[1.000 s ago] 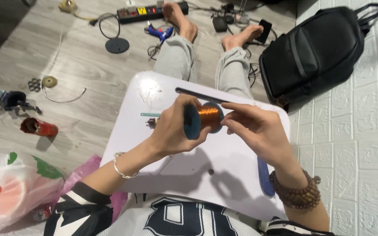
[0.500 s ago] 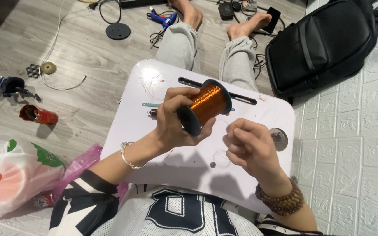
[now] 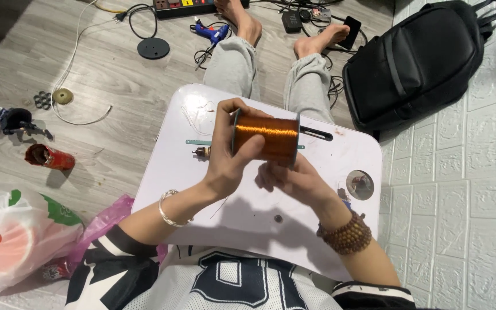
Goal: Winding copper wire onto a motor armature and using a utility knife to trim or prepare the wire ends.
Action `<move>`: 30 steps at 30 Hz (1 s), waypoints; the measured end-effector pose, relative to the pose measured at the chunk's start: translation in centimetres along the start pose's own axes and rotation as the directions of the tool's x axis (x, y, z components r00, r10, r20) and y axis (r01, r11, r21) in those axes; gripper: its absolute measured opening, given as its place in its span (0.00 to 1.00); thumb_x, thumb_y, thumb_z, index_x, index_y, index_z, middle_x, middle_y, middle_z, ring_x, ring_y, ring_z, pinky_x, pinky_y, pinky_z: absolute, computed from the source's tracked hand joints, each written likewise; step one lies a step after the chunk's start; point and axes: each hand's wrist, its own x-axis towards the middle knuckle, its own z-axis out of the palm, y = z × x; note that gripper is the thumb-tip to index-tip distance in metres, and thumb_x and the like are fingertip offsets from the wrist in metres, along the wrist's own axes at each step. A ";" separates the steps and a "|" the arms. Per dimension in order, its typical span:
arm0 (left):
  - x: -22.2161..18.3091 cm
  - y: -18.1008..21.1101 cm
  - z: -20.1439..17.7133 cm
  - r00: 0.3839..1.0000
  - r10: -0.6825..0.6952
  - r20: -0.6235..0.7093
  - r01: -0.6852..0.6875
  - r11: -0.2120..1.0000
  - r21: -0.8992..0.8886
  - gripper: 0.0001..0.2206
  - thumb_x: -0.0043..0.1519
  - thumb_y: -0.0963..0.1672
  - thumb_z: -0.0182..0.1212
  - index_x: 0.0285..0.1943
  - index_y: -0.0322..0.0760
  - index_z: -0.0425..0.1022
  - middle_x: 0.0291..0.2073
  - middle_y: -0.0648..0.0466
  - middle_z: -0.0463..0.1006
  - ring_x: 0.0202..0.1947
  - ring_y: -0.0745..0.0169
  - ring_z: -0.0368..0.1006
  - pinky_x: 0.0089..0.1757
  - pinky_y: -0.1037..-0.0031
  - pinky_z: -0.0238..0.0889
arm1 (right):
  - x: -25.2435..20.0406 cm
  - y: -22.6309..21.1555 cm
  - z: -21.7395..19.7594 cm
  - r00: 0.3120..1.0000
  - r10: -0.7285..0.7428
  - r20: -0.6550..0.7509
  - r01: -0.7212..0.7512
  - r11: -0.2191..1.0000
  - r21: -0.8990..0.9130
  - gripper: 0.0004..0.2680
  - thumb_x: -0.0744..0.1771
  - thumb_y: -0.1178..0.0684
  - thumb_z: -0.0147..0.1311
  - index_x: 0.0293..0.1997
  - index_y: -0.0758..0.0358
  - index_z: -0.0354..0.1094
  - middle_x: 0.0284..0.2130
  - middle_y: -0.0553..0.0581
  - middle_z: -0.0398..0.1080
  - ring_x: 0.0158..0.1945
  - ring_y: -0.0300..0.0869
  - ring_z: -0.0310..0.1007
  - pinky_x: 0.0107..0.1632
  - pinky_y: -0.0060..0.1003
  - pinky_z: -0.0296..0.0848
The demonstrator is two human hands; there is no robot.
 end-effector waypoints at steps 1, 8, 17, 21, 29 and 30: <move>0.0 -0.5 -0.5 1.000 0.005 0.001 -0.005 1.000 0.002 0.24 0.63 0.53 0.58 0.57 0.43 0.50 0.51 0.47 0.69 0.49 0.62 0.69 0.47 0.71 0.71 | 0.3 -0.3 -0.4 1.000 -0.002 0.004 0.002 1.000 -0.002 0.07 0.70 0.56 0.43 0.32 0.57 0.63 0.20 0.50 0.62 0.25 0.39 0.69 0.37 0.36 0.75; 0.5 0.1 -1.9 0.968 -0.097 0.233 0.065 0.988 0.141 0.24 0.58 0.52 0.64 0.55 0.40 0.58 0.44 0.45 0.74 0.45 0.52 0.74 0.45 0.61 0.71 | 0.7 -3.6 -4.5 0.983 0.105 -0.152 -0.157 0.906 -0.393 0.08 0.69 0.57 0.45 0.32 0.65 0.69 0.20 0.51 0.65 0.24 0.37 0.69 0.33 0.35 0.75; 0.9 -2.2 -2.0 0.986 0.084 0.143 -0.147 0.842 0.518 0.24 0.57 0.47 0.68 0.54 0.39 0.58 0.42 0.45 0.74 0.43 0.48 0.76 0.42 0.62 0.74 | 2.9 -10.5 1.8 0.947 0.013 -0.322 -0.250 0.662 -0.707 0.07 0.69 0.61 0.46 0.35 0.73 0.69 0.14 0.53 0.61 0.16 0.35 0.63 0.19 0.29 0.68; 1.1 -2.5 -1.7 0.961 0.275 0.031 -0.247 0.801 0.546 0.25 0.56 0.44 0.71 0.55 0.37 0.58 0.42 0.46 0.70 0.42 0.48 0.75 0.38 0.64 0.78 | 2.2 -9.6 3.3 0.909 0.039 -0.414 -0.310 0.728 -0.612 0.05 0.67 0.63 0.48 0.41 0.76 0.70 0.11 0.52 0.58 0.12 0.32 0.54 0.14 0.24 0.60; 2.2 -2.9 -2.1 0.896 0.442 -0.045 -0.359 0.780 0.513 0.24 0.60 0.45 0.68 0.55 0.37 0.55 0.45 0.50 0.65 0.47 0.55 0.70 0.41 0.71 0.76 | -1.2 -3.0 2.1 0.861 0.134 -0.490 -0.202 0.975 -0.089 0.08 0.68 0.61 0.48 0.46 0.81 0.68 0.15 0.54 0.61 0.13 0.31 0.57 0.13 0.24 0.59; 2.5 -2.6 -2.1 0.903 0.425 -0.062 -0.353 0.817 0.456 0.23 0.61 0.46 0.67 0.56 0.39 0.54 0.46 0.51 0.64 0.49 0.58 0.68 0.46 0.74 0.74 | -1.4 -1.7 1.7 0.870 0.193 -0.453 -0.192 0.980 0.049 0.09 0.68 0.60 0.48 0.45 0.81 0.67 0.15 0.51 0.60 0.13 0.31 0.58 0.13 0.24 0.59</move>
